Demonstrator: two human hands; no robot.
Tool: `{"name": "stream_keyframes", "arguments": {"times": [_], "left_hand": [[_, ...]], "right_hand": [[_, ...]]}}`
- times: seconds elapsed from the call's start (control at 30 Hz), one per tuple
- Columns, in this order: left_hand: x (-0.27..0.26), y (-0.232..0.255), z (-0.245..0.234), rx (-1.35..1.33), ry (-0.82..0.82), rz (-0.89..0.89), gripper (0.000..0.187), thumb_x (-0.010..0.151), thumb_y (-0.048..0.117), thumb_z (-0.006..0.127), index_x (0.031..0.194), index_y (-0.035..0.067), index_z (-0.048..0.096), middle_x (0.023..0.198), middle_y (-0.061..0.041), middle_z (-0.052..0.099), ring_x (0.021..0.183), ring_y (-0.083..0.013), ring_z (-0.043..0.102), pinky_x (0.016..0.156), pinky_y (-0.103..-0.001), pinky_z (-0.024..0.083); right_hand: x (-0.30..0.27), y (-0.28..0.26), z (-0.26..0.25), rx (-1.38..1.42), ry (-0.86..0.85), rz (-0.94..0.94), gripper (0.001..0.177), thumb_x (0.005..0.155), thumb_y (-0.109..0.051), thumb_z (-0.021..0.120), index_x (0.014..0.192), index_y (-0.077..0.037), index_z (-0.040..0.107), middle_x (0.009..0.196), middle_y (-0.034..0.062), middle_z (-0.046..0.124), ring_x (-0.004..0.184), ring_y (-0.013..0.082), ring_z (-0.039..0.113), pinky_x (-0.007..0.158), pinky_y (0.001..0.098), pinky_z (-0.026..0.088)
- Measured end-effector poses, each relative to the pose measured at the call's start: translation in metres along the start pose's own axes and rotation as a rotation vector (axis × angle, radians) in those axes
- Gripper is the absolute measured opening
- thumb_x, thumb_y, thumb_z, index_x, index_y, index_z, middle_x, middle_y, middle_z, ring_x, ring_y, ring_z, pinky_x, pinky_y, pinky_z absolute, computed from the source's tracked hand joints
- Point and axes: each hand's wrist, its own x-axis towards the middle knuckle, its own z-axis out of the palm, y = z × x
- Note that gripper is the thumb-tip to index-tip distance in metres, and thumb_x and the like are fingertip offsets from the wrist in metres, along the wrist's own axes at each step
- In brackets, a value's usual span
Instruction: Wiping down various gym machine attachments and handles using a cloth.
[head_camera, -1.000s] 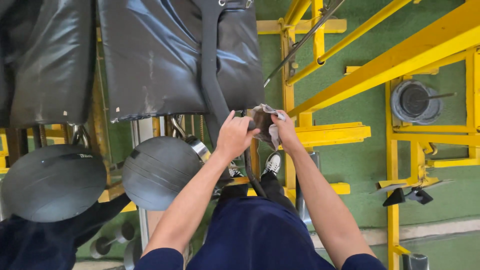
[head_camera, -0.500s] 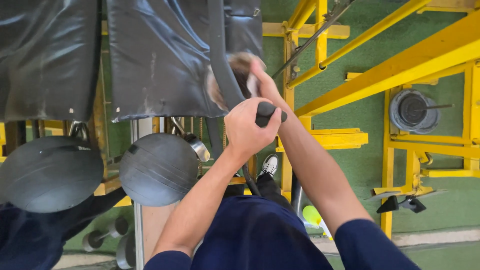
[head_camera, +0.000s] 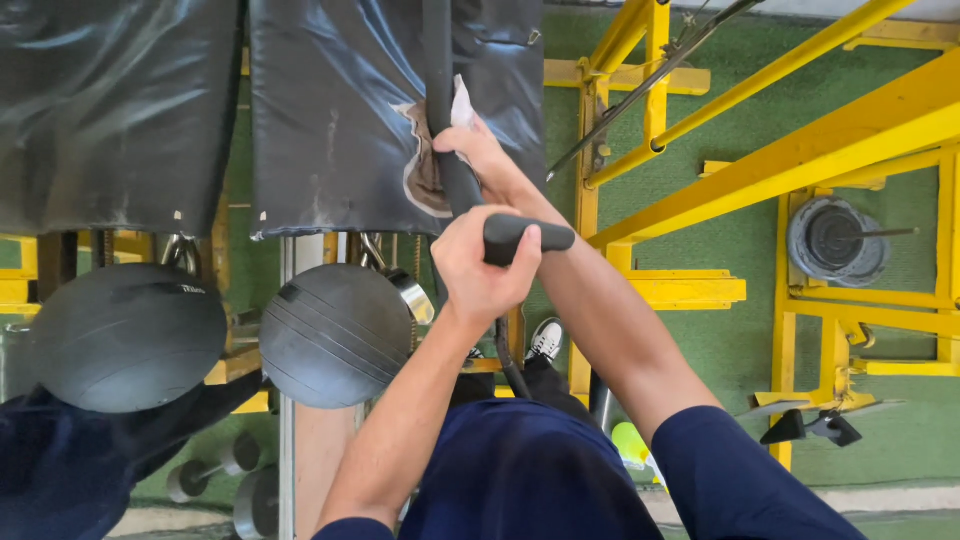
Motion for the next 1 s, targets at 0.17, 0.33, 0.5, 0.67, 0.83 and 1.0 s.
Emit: {"name": "stream_keyframes", "arguments": {"times": [0.17, 0.33, 0.5, 0.67, 0.83, 1.0], "left_hand": [[-0.003, 0.011, -0.007, -0.013, -0.027, 0.027, 0.017, 0.084, 0.01, 0.079, 0.094, 0.003, 0.068, 0.083, -0.011, 0.069, 0.074, -0.0272, 0.07, 0.072, -0.035, 0.057], [-0.006, 0.017, 0.001, -0.048, -0.046, 0.046, 0.019, 0.083, 0.01, 0.079, 0.095, 0.001, 0.067, 0.085, -0.011, 0.07, 0.075, -0.0276, 0.071, 0.073, -0.035, 0.057], [0.0, 0.028, 0.012, -0.084, -0.077, 0.111, 0.021, 0.085, 0.011, 0.078, 0.099, 0.002, 0.066, 0.088, -0.01, 0.071, 0.079, -0.0283, 0.072, 0.078, -0.036, 0.058], [0.006, 0.038, 0.027, -0.145, -0.134, 0.106, 0.019, 0.086, 0.011, 0.077, 0.098, 0.002, 0.065, 0.088, -0.01, 0.071, 0.078, -0.0272, 0.071, 0.074, -0.034, 0.058], [0.004, 0.047, 0.05, -0.193, -0.182, 0.106, 0.018, 0.087, 0.011, 0.077, 0.099, 0.003, 0.066, 0.087, -0.009, 0.07, 0.076, -0.0262, 0.07, 0.069, -0.032, 0.056], [-0.001, 0.055, 0.074, -0.207, -0.234, 0.033, 0.019, 0.09, 0.016, 0.078, 0.1, 0.005, 0.066, 0.083, -0.008, 0.069, 0.074, -0.0248, 0.071, 0.072, -0.034, 0.057]], "right_hand": [[-0.012, -0.004, 0.01, 0.021, 0.02, -0.033, 0.063, 0.079, 0.002, 0.064, 0.139, -0.005, 0.045, 0.102, 0.0116, 0.064, 0.086, 0.0212, 0.067, 0.078, 0.0352, 0.059], [-0.028, -0.031, 0.021, -0.059, 0.146, -0.016, 0.073, 0.074, 0.001, 0.061, 0.142, -0.01, 0.038, 0.1, 0.011, 0.063, 0.085, 0.0217, 0.069, 0.078, 0.0352, 0.061], [-0.033, -0.041, -0.008, 0.009, 0.046, -0.159, 0.067, 0.081, 0.007, 0.062, 0.144, -0.003, 0.041, 0.108, 0.0151, 0.062, 0.09, 0.0243, 0.067, 0.085, 0.0373, 0.06], [-0.053, -0.073, -0.011, -0.024, 0.183, -0.201, 0.069, 0.077, 0.007, 0.062, 0.142, -0.008, 0.042, 0.105, 0.0113, 0.062, 0.085, 0.0208, 0.066, 0.077, 0.0354, 0.058], [-0.079, -0.092, -0.034, 0.008, 0.201, -0.253, 0.067, 0.081, 0.008, 0.063, 0.142, -0.005, 0.041, 0.112, 0.0119, 0.061, 0.095, 0.0206, 0.065, 0.087, 0.0347, 0.057], [-0.102, -0.104, -0.063, -0.073, 0.335, -0.223, 0.071, 0.077, 0.002, 0.064, 0.144, -0.008, 0.041, 0.113, 0.0077, 0.059, 0.1, 0.0194, 0.063, 0.091, 0.0326, 0.056]]}}
